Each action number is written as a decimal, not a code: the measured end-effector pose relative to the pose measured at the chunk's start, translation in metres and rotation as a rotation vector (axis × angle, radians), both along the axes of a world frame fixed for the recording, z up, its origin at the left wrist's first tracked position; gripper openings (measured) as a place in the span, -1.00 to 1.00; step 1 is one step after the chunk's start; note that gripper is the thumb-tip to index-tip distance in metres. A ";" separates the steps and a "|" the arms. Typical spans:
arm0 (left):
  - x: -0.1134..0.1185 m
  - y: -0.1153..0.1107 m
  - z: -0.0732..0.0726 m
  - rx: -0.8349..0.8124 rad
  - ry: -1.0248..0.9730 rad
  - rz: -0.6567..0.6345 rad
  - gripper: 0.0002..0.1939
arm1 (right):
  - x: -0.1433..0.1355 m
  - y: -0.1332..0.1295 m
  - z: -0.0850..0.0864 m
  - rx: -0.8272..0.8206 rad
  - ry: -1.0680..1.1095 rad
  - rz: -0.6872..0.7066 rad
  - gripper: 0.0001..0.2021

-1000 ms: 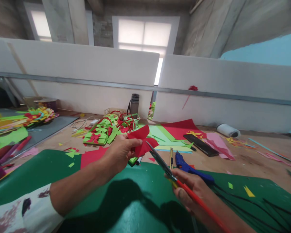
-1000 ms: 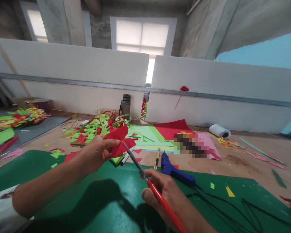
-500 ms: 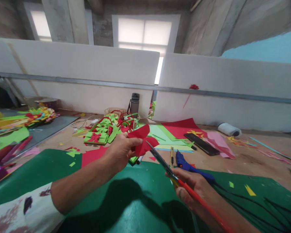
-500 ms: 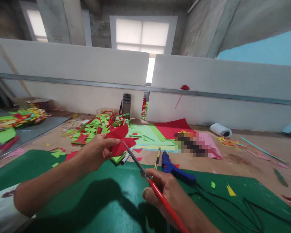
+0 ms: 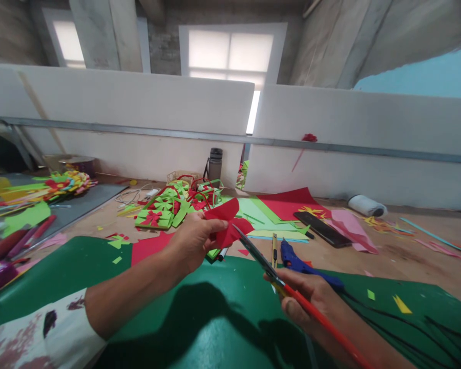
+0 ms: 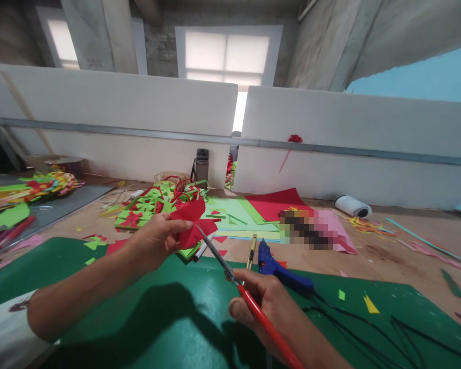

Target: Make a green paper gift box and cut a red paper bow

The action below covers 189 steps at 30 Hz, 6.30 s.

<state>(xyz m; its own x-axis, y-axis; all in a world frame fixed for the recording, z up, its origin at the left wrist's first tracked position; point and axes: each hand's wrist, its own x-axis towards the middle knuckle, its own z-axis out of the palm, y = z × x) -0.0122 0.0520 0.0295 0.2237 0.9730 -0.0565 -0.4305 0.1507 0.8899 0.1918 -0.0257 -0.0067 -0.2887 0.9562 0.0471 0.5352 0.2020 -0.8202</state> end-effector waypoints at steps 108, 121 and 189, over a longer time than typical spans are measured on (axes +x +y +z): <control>-0.001 0.002 -0.004 -0.019 -0.007 -0.040 -0.87 | 0.007 0.002 -0.003 -0.171 0.139 0.004 -0.53; -0.001 -0.004 0.002 0.042 0.022 0.028 -0.90 | 0.011 -0.006 -0.007 0.052 0.087 0.006 -0.37; 0.016 -0.015 0.002 -0.049 -0.030 0.208 -0.94 | -0.009 -0.002 -0.009 -0.050 0.116 -0.089 -0.39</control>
